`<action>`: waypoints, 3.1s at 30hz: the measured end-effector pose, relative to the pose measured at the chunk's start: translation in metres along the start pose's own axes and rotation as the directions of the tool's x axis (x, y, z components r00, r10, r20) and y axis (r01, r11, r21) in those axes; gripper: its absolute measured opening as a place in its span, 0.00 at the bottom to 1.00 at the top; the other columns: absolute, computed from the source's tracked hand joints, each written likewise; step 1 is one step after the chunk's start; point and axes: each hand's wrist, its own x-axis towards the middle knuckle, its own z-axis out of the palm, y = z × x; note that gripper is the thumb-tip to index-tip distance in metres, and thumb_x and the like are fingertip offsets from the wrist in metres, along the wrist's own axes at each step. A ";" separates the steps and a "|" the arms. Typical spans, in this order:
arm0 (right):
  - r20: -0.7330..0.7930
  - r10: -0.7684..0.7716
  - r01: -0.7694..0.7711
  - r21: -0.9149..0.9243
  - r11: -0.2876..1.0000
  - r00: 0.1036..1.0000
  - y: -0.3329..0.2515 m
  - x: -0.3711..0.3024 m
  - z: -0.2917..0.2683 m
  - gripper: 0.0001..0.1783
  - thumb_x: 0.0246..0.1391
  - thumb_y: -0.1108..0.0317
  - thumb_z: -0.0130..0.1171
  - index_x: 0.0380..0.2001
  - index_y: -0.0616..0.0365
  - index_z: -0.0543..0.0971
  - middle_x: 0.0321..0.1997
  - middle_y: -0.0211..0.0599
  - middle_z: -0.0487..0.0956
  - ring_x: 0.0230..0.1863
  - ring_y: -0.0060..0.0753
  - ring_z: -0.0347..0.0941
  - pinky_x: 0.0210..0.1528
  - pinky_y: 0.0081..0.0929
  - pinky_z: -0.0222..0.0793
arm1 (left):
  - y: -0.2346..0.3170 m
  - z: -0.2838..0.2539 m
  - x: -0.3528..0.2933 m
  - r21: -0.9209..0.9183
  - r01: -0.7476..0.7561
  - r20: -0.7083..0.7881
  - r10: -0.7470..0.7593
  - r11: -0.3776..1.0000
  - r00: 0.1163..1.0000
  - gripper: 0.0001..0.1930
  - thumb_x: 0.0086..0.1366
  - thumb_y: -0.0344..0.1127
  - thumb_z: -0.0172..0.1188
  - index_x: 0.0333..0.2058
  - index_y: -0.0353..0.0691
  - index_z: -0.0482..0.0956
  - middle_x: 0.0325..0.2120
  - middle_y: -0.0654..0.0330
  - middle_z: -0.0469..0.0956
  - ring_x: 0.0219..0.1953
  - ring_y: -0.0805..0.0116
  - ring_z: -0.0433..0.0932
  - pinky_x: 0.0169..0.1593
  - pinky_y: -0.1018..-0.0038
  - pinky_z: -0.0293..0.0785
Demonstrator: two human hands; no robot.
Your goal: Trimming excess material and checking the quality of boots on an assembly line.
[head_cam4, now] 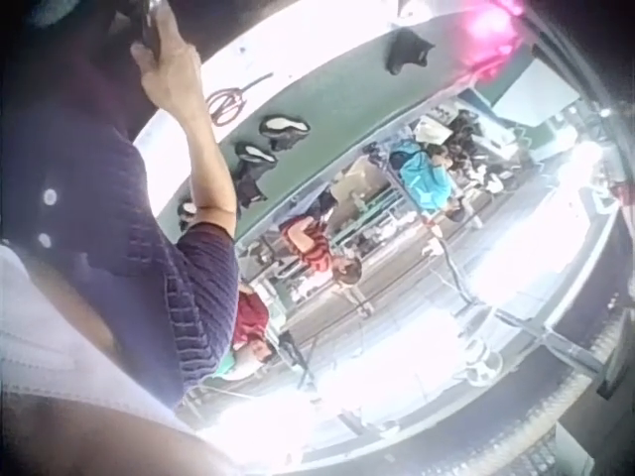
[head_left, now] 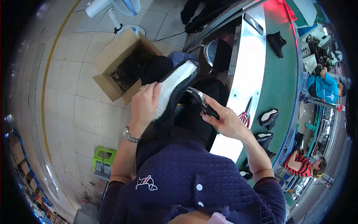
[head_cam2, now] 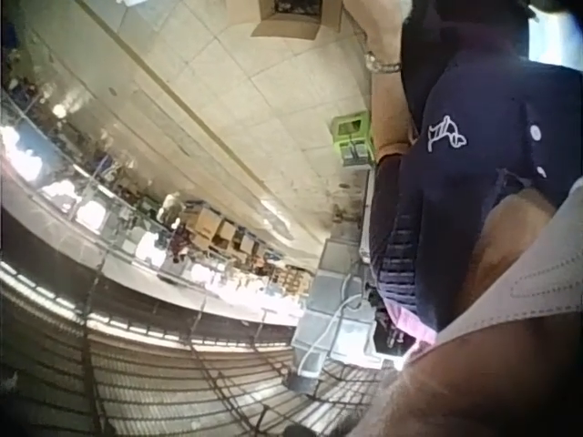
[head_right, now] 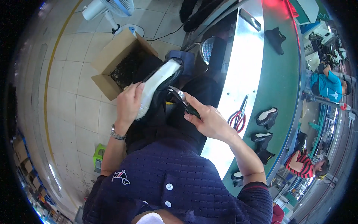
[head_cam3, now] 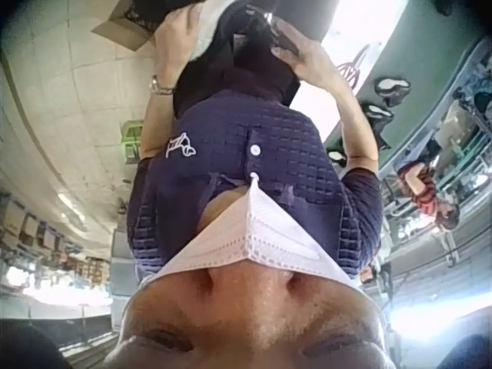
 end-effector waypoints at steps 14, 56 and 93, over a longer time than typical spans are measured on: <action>0.240 0.008 0.150 -0.632 0.760 0.971 -0.061 0.027 -0.006 0.38 0.59 0.72 0.53 0.69 0.44 0.51 0.28 0.50 0.78 0.27 0.52 0.78 0.31 0.45 0.75 | 0.017 0.016 -0.038 0.130 -0.216 0.172 0.192 0.968 0.966 0.16 0.66 0.35 0.55 0.47 0.29 0.75 0.29 0.51 0.80 0.28 0.61 0.81 0.31 0.72 0.77; 0.096 -0.208 0.217 -0.682 0.699 0.973 -0.029 0.054 -0.015 0.38 0.60 0.63 0.54 0.70 0.39 0.50 0.16 0.40 0.76 0.16 0.42 0.75 0.22 0.36 0.72 | 0.001 0.029 0.012 -0.630 0.765 0.772 0.001 0.131 0.636 0.51 0.56 0.36 0.69 0.71 0.52 0.42 0.57 0.59 0.64 0.57 0.68 0.66 0.58 0.71 0.64; 0.093 -0.254 0.253 -0.644 0.722 0.963 -0.032 0.041 0.004 0.38 0.58 0.64 0.57 0.69 0.37 0.55 0.20 0.37 0.75 0.17 0.39 0.73 0.21 0.35 0.70 | -0.002 0.045 -0.041 -0.767 0.641 0.642 0.018 0.024 0.767 0.44 0.65 0.36 0.59 0.71 0.54 0.38 0.68 0.59 0.49 0.67 0.68 0.52 0.67 0.69 0.50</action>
